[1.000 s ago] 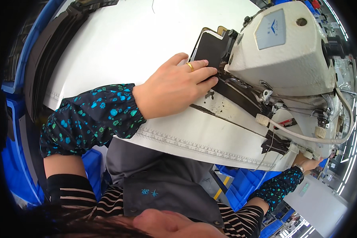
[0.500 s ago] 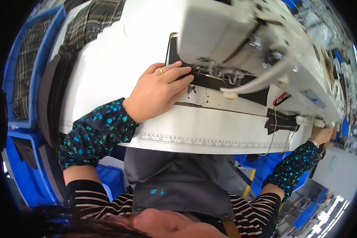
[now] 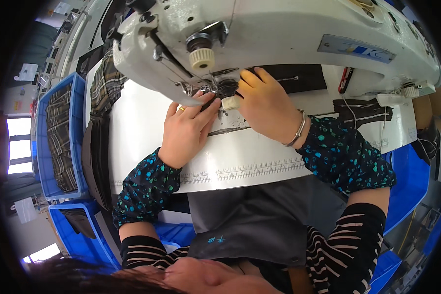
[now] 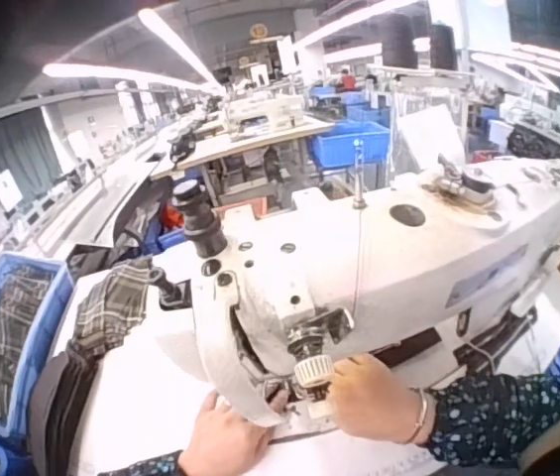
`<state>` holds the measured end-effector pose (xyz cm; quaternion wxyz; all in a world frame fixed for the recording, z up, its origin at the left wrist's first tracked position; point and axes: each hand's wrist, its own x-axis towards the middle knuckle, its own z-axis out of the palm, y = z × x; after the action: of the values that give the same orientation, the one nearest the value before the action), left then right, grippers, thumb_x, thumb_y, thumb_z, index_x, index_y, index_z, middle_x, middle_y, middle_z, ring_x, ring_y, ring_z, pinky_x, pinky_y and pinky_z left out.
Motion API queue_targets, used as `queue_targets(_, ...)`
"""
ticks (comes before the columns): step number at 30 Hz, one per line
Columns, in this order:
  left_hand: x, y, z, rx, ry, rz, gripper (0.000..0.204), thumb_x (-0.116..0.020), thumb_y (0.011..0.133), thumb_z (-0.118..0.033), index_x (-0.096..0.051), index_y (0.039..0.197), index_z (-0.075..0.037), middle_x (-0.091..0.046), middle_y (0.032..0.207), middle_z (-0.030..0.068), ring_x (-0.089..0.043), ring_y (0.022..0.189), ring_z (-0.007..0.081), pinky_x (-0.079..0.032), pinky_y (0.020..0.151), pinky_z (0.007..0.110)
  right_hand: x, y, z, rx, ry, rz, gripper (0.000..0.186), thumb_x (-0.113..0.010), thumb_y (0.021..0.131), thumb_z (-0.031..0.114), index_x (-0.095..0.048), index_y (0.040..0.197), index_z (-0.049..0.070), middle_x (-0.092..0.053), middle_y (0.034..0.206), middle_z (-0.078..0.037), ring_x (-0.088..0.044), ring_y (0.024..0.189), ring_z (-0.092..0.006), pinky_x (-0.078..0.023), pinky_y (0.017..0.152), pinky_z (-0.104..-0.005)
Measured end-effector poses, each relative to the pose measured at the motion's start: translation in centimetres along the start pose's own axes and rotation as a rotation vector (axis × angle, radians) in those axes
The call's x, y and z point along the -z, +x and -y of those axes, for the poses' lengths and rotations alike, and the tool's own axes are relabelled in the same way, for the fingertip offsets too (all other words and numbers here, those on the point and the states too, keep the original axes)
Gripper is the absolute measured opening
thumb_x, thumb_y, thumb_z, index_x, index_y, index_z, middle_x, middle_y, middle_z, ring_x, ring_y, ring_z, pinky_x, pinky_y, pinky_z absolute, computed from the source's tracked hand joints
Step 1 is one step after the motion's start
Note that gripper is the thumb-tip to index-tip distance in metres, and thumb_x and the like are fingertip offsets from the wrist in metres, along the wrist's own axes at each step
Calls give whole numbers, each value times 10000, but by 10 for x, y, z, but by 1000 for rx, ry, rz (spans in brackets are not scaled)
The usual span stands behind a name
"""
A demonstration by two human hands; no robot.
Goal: The person aligns a zipper onto a dark fabric piece and sews it using an industrial sewing machine. They guide the fabric through the machine, stitch along the zipper teeth, and trim the excess thread after completion.
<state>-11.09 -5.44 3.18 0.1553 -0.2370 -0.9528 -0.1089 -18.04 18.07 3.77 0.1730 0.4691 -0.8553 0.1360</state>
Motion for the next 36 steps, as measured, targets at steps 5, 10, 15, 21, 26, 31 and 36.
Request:
queue_targets(5,4,0,1,11,-27,48,409,-694,897,-96,-725,1301,-152,-678,1347,43,-632,1312,247,-439,1118,498,11,4,3,-34,-8,48,291,-715,841,87,-779,1125,92,-714,972,-142,-637,876,-355,-528,810,-445)
queue_targets(10,1,-1,3,16,-56,53,435,-682,883,-69,-721,1310,-145,-675,1351,48,-621,1325,255,-435,1128,510,3,4,4,-41,-10,21,108,-721,826,119,-758,899,48,-697,917,-119,-643,986,-304,-524,908,-408)
queue_targets(15,1,-1,1,19,-61,61,444,-673,883,-63,-718,1319,-137,-673,1356,55,-613,1337,270,-429,1137,514,-2,1,3,-14,-26,-43,126,-717,867,140,-763,838,26,-713,950,-122,-660,1140,-301,-524,958,-396)
queue_targets(21,1,0,1,6,-13,72,451,-670,879,-73,-717,1324,-138,-672,1365,60,-612,1339,269,-426,1141,519,3,4,5,-28,-36,14,125,-712,867,137,-767,854,25,-722,976,-128,-663,1180,-305,-527,956,-396)
queue_targets(26,3,2,0,6,9,97,434,-675,873,-71,-722,1300,-139,-671,1357,59,-612,1336,270,-427,1142,532,0,4,1,1,-12,-41,141,-695,814,132,-755,896,36,-724,1008,-130,-678,1148,-295,-529,941,-383)
queue_targets(31,5,4,1,2,24,93,414,-683,835,-35,-735,1235,-123,-677,1341,55,-622,1319,272,-446,1115,521,2,5,0,0,-36,-1,157,-685,796,123,-741,922,47,-718,1034,-124,-680,1120,-279,-532,886,-365)
queue_targets(36,9,7,3,-17,29,73,410,-666,815,16,-750,1201,-97,-700,1326,52,-659,1267,282,-474,1083,488,-3,4,0,-37,30,-38,136,-687,799,114,-737,913,58,-708,1023,-116,-677,1092,-270,-531,858,-360)
